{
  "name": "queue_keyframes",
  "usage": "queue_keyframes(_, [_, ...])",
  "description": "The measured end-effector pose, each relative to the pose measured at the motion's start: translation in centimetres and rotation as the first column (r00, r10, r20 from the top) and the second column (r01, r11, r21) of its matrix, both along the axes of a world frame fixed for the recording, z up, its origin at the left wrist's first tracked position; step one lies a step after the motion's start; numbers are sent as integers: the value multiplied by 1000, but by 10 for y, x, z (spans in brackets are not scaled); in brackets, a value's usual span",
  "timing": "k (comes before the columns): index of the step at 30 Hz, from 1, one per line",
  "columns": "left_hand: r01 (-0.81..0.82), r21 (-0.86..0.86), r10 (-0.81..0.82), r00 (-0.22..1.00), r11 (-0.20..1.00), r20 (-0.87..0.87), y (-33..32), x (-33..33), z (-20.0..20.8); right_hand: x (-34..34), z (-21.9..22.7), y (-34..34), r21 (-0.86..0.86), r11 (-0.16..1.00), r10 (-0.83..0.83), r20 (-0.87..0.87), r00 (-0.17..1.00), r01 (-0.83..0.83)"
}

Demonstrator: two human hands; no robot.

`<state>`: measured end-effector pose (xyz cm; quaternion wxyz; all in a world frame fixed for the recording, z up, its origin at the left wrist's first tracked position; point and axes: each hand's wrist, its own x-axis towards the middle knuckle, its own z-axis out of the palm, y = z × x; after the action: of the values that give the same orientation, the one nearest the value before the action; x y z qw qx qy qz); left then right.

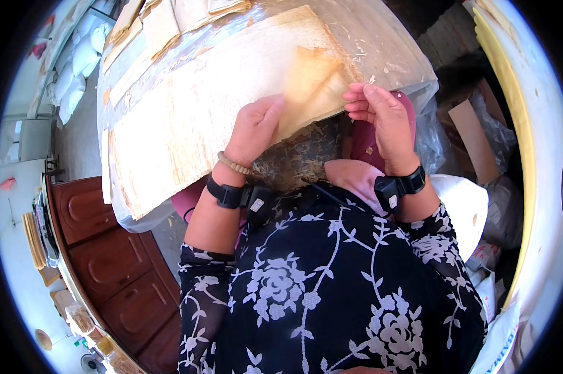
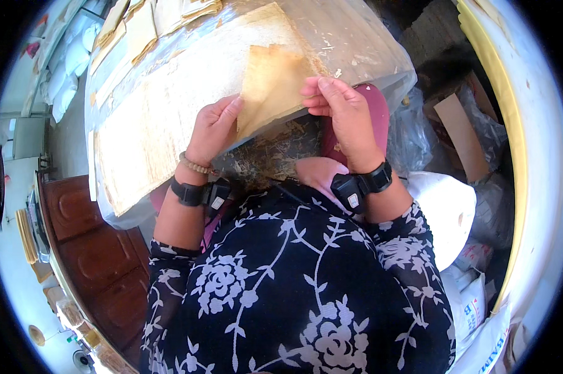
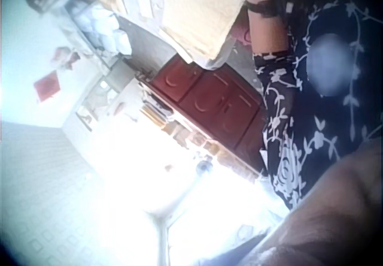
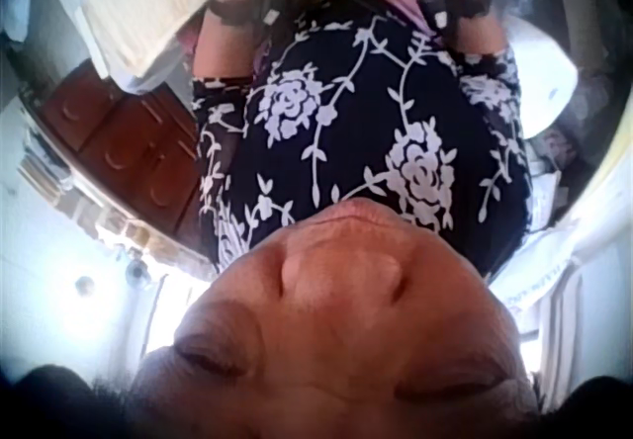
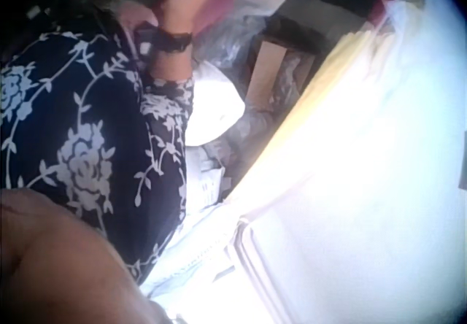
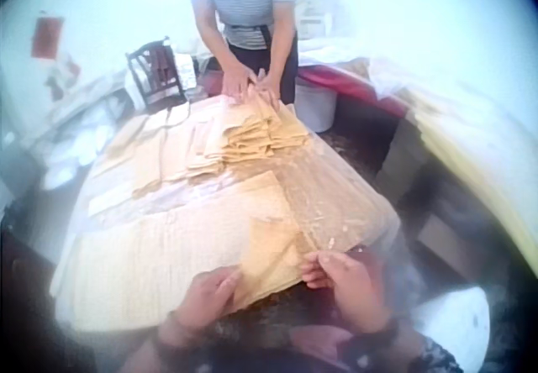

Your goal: The person sorts and stacks large sheets of thin paper by hand on a table, peeling them apart and smoothing them out.

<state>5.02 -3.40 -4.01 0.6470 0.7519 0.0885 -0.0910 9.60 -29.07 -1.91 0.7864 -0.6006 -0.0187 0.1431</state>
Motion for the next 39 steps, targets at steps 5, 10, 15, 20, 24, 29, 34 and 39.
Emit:
queue_keyframes(5, [-158, 502, -51, 925, 850, 376, -19, 2, 7, -7, 10, 11, -302, 868, -5, 788, 615, 394])
queue_keyframes(10, [-421, 629, -195, 709, 653, 678, -48, 6, 3, -12, 36, 36, -412, 860, 313, 892, 327, 302])
queue_keyframes(15, [-458, 648, -63, 786, 609, 615, -48, 6, 8, -8, 19, 44, -476, 847, 305, 799, 518, 236])
queue_keyframes(20, [-418, 563, 118, 863, 713, 492, -22, 19, 28, -16, 37, 58, -334, 892, 240, 921, 308, 303])
queue_keyframes(24, [-253, 621, -124, 859, 742, 498, -14, 22, 18, -10, 58, 77, -536, 780, 414, 828, 378, 322])
queue_keyframes(29, [-160, 658, -279, 814, 736, 510, -13, 17, 9, -18, 66, 82, -508, 835, 441, 847, 296, 209])
queue_keyframes(34, [-320, 401, 112, 879, 858, 463, -16, 22, -5, -5, 30, 76, -688, 689, 501, 679, 536, 229])
queue_keyframes(39, [-212, 565, -33, 920, 797, 392, -11, 26, 26, 18, -2, 76, -799, 487, 552, 594, 585, 352])
